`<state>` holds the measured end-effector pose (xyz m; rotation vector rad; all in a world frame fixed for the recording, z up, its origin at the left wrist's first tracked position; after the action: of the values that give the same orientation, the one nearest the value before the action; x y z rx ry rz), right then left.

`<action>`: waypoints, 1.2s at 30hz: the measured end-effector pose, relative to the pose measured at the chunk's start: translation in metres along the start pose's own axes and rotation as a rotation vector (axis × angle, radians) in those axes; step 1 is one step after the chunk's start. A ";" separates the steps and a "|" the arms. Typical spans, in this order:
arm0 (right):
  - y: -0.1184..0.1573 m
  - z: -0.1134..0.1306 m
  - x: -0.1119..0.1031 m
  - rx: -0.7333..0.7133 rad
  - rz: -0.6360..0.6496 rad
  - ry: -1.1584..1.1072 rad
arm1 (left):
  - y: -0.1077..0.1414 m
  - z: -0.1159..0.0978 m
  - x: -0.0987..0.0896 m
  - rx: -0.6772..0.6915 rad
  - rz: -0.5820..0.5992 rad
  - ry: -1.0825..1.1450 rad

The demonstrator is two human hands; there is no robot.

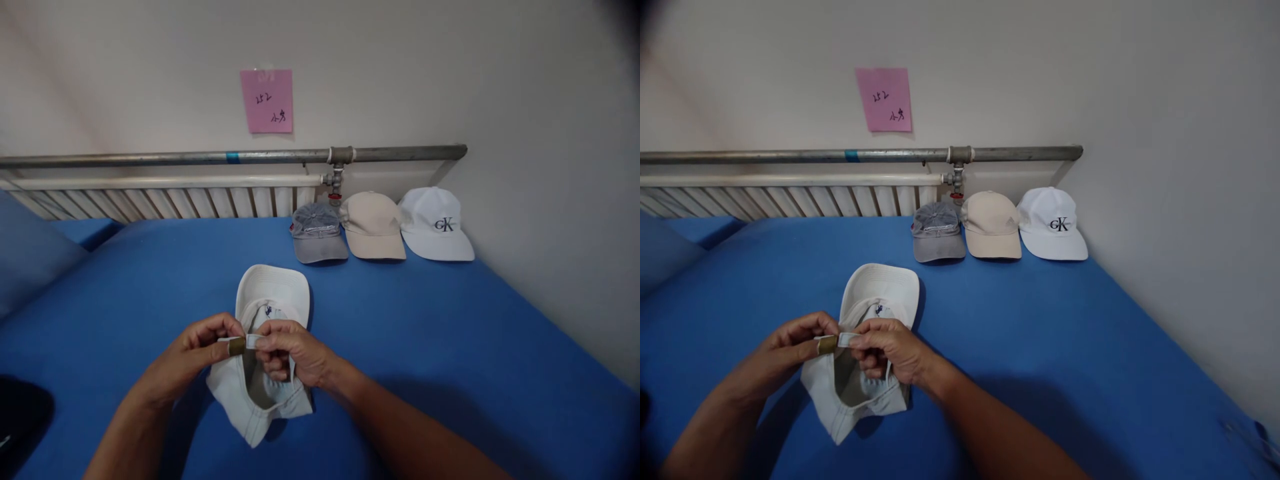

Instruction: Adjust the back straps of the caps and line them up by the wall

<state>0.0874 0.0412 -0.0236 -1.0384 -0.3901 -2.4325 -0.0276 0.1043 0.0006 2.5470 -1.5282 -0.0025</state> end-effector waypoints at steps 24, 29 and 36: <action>0.000 -0.001 0.001 -0.014 -0.077 0.000 | -0.004 -0.007 0.001 0.047 -0.059 -0.023; 0.001 -0.002 0.003 0.022 -0.065 0.078 | -0.005 -0.005 0.002 0.065 -0.046 -0.057; 0.000 -0.002 0.000 -0.011 -0.069 0.041 | -0.006 -0.006 0.005 0.062 -0.059 -0.035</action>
<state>0.0859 0.0404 -0.0252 -0.9929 -0.4057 -2.5154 -0.0195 0.1038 0.0062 2.6531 -1.4866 -0.0074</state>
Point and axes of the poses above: each hand's wrist, its own y-axis away from the middle knuckle, its own x-axis out of the palm, z = x × y, the point moved 7 cm from there along -y, towards the middle knuckle, and after that the axes turned 13 degrees about z, right-handed, at the moved point
